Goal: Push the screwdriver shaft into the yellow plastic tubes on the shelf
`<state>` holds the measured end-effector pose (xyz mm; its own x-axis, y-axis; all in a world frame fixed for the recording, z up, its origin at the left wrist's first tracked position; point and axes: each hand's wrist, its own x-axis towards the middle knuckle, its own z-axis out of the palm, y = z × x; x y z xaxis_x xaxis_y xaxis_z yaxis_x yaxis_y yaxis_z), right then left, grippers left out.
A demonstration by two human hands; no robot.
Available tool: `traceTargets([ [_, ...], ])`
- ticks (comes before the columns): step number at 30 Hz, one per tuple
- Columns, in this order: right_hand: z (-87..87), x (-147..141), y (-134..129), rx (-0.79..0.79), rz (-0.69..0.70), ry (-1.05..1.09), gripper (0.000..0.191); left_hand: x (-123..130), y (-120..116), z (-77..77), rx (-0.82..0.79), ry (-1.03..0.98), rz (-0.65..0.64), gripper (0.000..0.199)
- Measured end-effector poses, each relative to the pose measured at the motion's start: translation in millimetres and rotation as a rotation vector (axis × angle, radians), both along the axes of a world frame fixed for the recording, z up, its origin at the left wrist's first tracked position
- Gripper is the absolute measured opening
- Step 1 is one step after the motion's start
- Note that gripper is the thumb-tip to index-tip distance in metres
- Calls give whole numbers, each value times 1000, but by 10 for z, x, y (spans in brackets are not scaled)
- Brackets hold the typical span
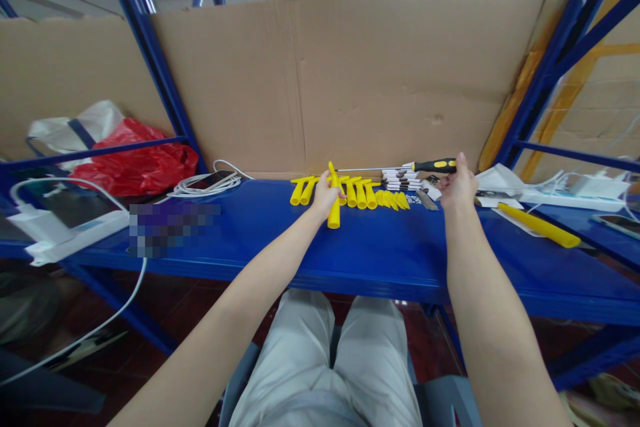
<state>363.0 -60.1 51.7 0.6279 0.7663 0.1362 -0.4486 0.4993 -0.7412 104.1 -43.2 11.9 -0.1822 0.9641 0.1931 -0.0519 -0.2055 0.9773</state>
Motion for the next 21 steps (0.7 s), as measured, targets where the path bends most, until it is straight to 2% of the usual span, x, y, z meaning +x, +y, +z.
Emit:
traceTargets([
  [3,58,-92,-80,-77,-75,36,40,2,13,-6,-6,18,2,87],
  [9,132,-163,-174,-145,-73,45,32,-1,52,-38,41,39,7,86],
  [21,140,-143,-186,-119,-12,116,29,-13,106,-99,57,176,25,82],
])
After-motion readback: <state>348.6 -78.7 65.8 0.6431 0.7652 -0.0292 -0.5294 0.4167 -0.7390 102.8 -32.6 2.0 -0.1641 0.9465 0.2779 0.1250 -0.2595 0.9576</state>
